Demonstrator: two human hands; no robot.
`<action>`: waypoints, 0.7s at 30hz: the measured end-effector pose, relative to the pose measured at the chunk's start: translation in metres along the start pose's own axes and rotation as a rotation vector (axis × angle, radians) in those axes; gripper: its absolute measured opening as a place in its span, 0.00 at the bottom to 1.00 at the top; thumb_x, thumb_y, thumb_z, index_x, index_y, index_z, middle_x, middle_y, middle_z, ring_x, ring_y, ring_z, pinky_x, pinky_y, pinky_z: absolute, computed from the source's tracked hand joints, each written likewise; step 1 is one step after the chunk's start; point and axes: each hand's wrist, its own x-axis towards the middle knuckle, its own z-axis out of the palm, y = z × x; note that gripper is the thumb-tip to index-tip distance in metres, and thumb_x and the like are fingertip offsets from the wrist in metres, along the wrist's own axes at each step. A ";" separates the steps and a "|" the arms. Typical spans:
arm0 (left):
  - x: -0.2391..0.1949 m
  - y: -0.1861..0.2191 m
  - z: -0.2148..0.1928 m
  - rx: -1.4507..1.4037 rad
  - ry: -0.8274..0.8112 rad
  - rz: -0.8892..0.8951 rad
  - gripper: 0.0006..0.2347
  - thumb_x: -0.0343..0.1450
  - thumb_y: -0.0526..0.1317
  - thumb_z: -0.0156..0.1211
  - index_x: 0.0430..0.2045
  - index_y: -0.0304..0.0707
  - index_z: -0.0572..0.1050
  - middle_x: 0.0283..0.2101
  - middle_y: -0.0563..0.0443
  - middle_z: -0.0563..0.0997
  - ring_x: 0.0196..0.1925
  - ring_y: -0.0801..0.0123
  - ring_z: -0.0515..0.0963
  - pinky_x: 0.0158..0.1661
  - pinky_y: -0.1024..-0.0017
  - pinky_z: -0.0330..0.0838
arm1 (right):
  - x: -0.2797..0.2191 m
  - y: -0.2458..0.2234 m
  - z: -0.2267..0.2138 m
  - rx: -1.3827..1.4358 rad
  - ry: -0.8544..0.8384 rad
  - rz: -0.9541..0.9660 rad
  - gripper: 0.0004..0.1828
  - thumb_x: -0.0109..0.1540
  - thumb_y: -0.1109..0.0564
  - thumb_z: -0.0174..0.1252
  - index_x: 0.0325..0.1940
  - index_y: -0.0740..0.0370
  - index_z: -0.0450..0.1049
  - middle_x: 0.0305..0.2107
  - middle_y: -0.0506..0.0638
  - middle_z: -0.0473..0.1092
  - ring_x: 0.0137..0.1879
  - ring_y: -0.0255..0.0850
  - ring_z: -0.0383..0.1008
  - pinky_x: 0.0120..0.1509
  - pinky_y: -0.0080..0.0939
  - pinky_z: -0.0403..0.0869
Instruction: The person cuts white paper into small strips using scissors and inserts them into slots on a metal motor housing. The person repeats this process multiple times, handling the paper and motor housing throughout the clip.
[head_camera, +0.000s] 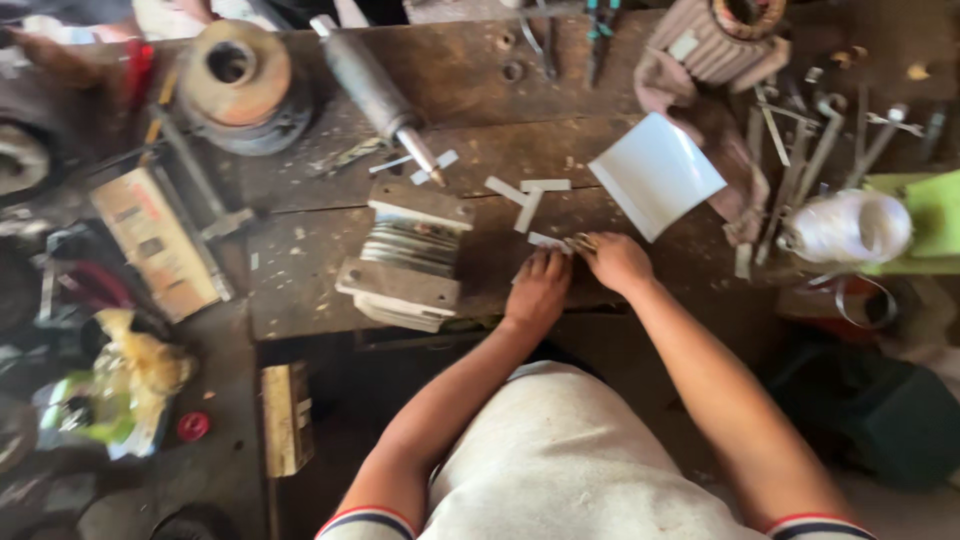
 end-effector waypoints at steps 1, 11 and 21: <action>0.000 -0.002 0.002 -0.008 0.007 0.006 0.22 0.68 0.40 0.52 0.57 0.33 0.73 0.60 0.38 0.72 0.64 0.47 0.71 0.60 0.57 0.68 | -0.003 0.002 0.005 -0.019 0.005 -0.032 0.13 0.65 0.49 0.57 0.46 0.59 0.78 0.39 0.59 0.77 0.47 0.59 0.76 0.53 0.55 0.74; 0.007 0.004 0.010 -0.126 -0.148 -0.011 0.08 0.69 0.41 0.55 0.33 0.42 0.80 0.48 0.44 0.77 0.52 0.55 0.76 0.50 0.59 0.72 | -0.004 -0.005 0.012 -0.257 0.072 0.077 0.19 0.65 0.56 0.49 0.58 0.48 0.75 0.48 0.55 0.75 0.54 0.57 0.75 0.54 0.57 0.76; 0.035 -0.020 0.000 -0.182 0.104 0.197 0.10 0.71 0.39 0.53 0.43 0.48 0.79 0.46 0.49 0.77 0.47 0.57 0.80 0.41 0.64 0.78 | -0.022 -0.014 -0.015 0.250 0.117 0.308 0.29 0.69 0.35 0.47 0.61 0.57 0.74 0.45 0.65 0.75 0.50 0.63 0.74 0.53 0.57 0.72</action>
